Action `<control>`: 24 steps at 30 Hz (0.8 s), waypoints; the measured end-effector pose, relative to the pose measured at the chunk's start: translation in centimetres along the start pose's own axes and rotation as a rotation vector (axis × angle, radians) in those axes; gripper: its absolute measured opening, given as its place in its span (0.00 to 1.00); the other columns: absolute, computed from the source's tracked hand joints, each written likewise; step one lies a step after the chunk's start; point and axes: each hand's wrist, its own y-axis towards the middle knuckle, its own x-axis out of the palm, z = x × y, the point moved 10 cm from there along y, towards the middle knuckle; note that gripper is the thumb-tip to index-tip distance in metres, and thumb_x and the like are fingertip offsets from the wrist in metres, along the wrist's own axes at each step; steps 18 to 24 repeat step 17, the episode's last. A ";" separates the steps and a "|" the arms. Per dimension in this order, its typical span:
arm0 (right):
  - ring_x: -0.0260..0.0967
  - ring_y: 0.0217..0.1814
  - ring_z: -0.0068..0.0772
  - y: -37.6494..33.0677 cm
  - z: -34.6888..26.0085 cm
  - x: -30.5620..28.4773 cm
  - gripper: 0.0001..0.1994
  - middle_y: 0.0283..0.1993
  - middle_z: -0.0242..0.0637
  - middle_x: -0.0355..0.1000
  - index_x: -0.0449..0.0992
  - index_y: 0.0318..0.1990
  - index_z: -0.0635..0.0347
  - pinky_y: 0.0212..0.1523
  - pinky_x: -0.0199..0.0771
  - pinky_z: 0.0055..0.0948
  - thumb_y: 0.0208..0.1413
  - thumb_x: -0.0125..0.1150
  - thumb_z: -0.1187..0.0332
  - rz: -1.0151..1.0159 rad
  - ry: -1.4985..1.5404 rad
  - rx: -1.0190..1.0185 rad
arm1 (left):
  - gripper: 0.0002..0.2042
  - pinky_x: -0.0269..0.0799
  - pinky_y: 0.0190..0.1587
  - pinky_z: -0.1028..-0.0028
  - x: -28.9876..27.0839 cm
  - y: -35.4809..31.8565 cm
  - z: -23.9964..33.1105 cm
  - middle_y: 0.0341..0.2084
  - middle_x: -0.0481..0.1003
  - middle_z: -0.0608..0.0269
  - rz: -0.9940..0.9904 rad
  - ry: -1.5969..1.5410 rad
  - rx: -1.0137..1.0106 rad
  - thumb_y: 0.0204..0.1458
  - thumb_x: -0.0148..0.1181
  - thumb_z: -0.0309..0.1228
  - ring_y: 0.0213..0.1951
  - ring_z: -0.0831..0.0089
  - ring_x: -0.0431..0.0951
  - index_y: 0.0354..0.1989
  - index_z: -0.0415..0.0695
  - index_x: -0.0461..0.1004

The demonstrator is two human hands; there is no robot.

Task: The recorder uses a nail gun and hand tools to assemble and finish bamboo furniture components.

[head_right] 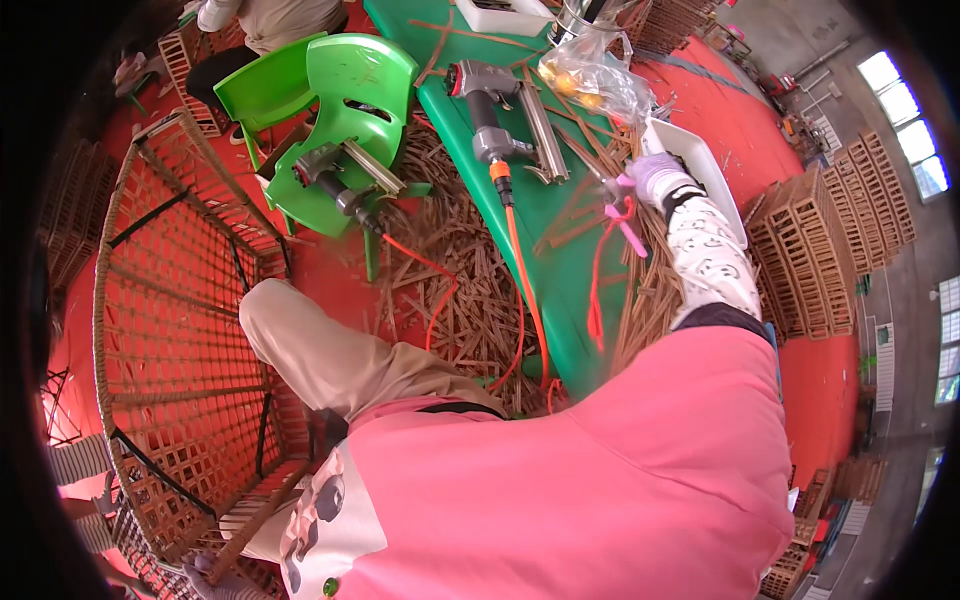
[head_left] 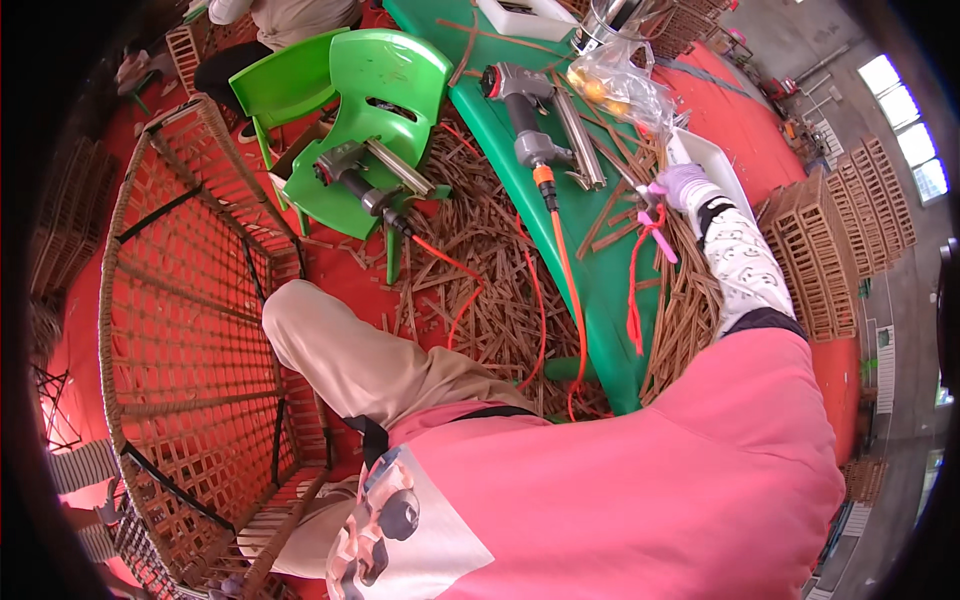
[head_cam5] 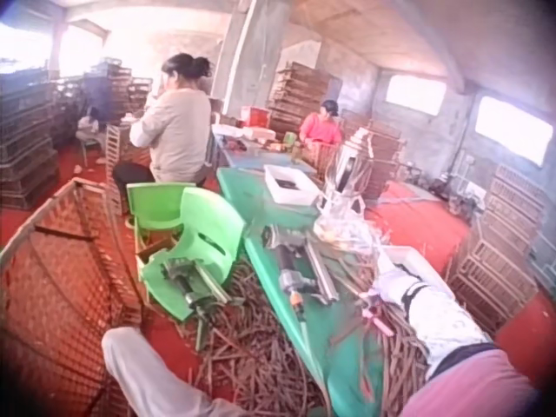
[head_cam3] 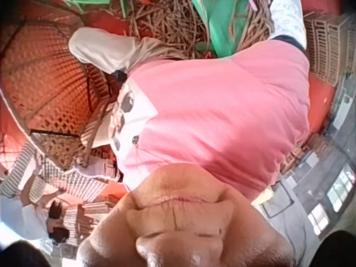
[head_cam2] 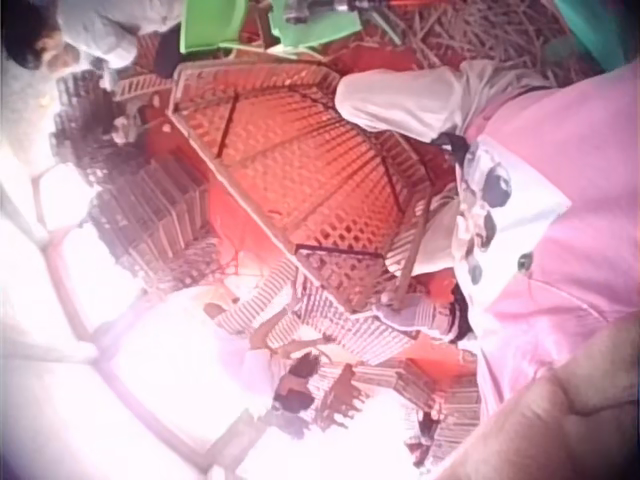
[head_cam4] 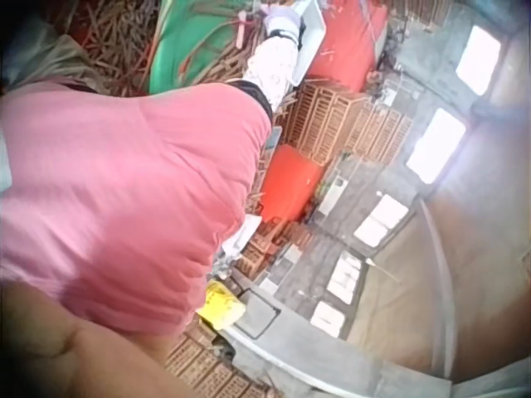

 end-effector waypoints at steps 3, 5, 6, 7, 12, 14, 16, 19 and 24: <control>0.70 0.47 0.44 -2.7 7.0 -1.2 0.17 0.43 0.43 0.72 0.75 0.42 0.50 0.44 0.70 0.39 0.56 0.44 0.54 0.023 0.188 0.353 | 0.16 0.66 0.40 0.73 0.1 -0.1 0.1 0.26 0.70 0.62 -0.003 -0.009 0.007 0.53 0.51 0.37 0.33 0.71 0.71 0.42 0.37 0.70; 0.69 0.48 0.45 -6.3 9.6 -5.5 0.18 0.44 0.44 0.71 0.75 0.43 0.51 0.45 0.70 0.40 0.56 0.43 0.52 0.079 0.246 0.570 | 0.15 0.65 0.40 0.73 -0.4 -0.1 0.3 0.25 0.70 0.62 0.010 -0.011 0.013 0.53 0.50 0.37 0.33 0.71 0.70 0.42 0.37 0.70; 0.69 0.49 0.45 -7.9 8.3 -8.9 0.19 0.44 0.46 0.71 0.75 0.43 0.51 0.46 0.70 0.40 0.56 0.43 0.52 0.108 0.264 0.638 | 0.15 0.65 0.40 0.73 -1.4 -0.2 0.7 0.25 0.70 0.63 0.035 -0.008 0.023 0.54 0.50 0.37 0.32 0.72 0.70 0.41 0.36 0.70; 0.68 0.50 0.47 -10.9 5.6 -13.7 0.18 0.46 0.46 0.71 0.74 0.44 0.53 0.47 0.70 0.41 0.56 0.43 0.54 0.208 0.239 0.621 | 0.15 0.65 0.40 0.73 -2.4 -0.3 0.8 0.24 0.70 0.63 0.056 -0.004 0.029 0.54 0.50 0.37 0.32 0.72 0.70 0.41 0.36 0.70; 0.68 0.45 0.41 -14.2 2.0 -20.0 0.19 0.42 0.41 0.71 0.68 0.49 0.58 0.46 0.66 0.36 0.55 0.51 0.57 1.291 0.612 0.021 | 0.13 0.64 0.43 0.76 1.4 -2.0 2.8 0.26 0.74 0.62 -0.157 -0.243 -0.076 0.49 0.45 0.29 0.37 0.73 0.72 0.34 0.34 0.74; 0.66 0.31 0.25 0.1 14.9 -10.1 0.12 0.32 0.30 0.69 0.71 0.42 0.58 0.31 0.68 0.26 0.57 0.51 0.61 0.703 1.745 -0.159 | 0.13 0.63 0.43 0.74 1.8 -1.2 2.6 0.32 0.71 0.62 -0.227 -0.308 0.045 0.52 0.45 0.33 0.39 0.73 0.69 0.33 0.37 0.73; 0.66 0.31 0.18 0.0 3.2 -19.4 0.13 0.33 0.29 0.70 0.71 0.41 0.52 0.30 0.69 0.26 0.52 0.59 0.57 0.832 1.661 -0.311 | 0.08 0.63 0.40 0.78 -0.1 -0.8 2.6 0.27 0.72 0.64 -0.176 -0.283 0.220 0.52 0.49 0.30 0.32 0.74 0.71 0.33 0.39 0.71; 0.66 0.31 0.18 4.3 -1.9 -22.5 0.13 0.33 0.29 0.70 0.71 0.41 0.52 0.30 0.69 0.26 0.52 0.59 0.57 0.768 1.687 -0.439 | 0.08 0.63 0.40 0.78 -3.7 -2.2 2.7 0.27 0.72 0.64 -0.069 -0.218 0.215 0.52 0.49 0.30 0.32 0.74 0.71 0.33 0.39 0.71; 0.66 0.31 0.18 4.3 -1.9 -22.5 0.13 0.33 0.29 0.70 0.71 0.41 0.52 0.30 0.69 0.26 0.52 0.59 0.57 0.768 1.687 -0.439 | 0.08 0.63 0.40 0.78 -3.7 -2.2 2.7 0.27 0.72 0.64 -0.069 -0.218 0.215 0.52 0.49 0.30 0.32 0.74 0.71 0.33 0.39 0.71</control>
